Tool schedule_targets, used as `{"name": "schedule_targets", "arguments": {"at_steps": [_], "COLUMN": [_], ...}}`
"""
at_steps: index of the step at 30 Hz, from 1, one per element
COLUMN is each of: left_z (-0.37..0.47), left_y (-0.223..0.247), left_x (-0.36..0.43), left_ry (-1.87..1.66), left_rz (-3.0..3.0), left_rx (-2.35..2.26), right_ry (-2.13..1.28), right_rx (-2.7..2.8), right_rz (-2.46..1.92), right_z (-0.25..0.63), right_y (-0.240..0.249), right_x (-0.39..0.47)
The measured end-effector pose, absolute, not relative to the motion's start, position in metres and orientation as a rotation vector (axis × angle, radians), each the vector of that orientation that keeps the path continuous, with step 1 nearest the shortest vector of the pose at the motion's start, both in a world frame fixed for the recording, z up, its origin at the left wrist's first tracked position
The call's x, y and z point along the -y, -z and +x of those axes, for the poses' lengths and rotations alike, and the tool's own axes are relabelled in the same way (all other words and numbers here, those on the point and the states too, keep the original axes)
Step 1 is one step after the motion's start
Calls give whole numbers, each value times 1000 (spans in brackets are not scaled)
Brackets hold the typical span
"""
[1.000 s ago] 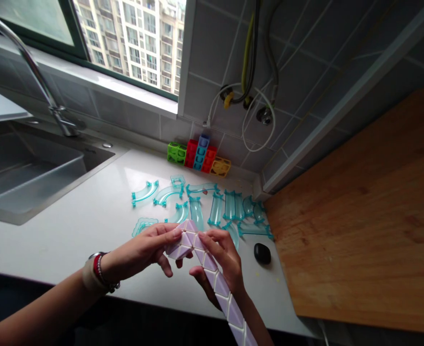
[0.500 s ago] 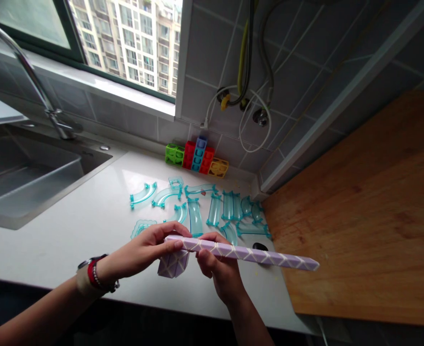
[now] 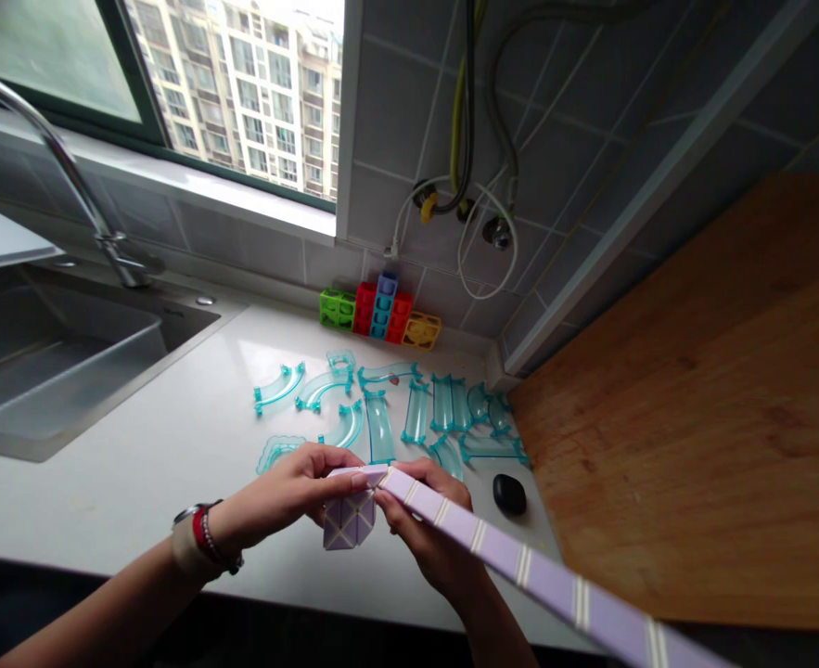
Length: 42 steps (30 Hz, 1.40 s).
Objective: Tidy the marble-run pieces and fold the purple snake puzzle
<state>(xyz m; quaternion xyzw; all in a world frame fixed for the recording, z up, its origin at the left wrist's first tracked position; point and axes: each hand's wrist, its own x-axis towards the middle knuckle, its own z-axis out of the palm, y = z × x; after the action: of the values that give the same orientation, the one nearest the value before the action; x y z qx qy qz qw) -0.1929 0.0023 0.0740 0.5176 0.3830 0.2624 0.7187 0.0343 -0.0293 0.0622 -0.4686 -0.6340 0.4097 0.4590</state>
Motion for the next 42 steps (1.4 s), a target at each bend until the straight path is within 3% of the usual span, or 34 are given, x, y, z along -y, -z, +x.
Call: {"name": "schedule_targets", "arguments": {"at_steps": [3,7,14,19,29,36,42], "left_z": [-189,-186,-190,-184,-172,-176,-180], "left_y": [-71,-74,-78,-74,-75,-75,-75], "left_x": [-1,2,-2,1,5,5,9], "left_ry": [-612,-725,-945,-791,-582,-709,-704], "left_rz": [1082,1051,907,913,992,786,729], "left_rx": [-906,-975,-954,-842,-854,-719,-618], "right_ry": [-634,-525,-963,-1075,-1158,-941,-1269], "right_rx": [1814,1961,1339,1073,1337,1614,1441], "right_rz": [-1102,-983,-1015,-1077,-1094,-913,-702], "right_z": [38,42,30,24,44,49,53], "right_y": [-64,-61,-54,-59,-65,-71,-59], "right_x": [24,23,31,23,18,14,8]}}
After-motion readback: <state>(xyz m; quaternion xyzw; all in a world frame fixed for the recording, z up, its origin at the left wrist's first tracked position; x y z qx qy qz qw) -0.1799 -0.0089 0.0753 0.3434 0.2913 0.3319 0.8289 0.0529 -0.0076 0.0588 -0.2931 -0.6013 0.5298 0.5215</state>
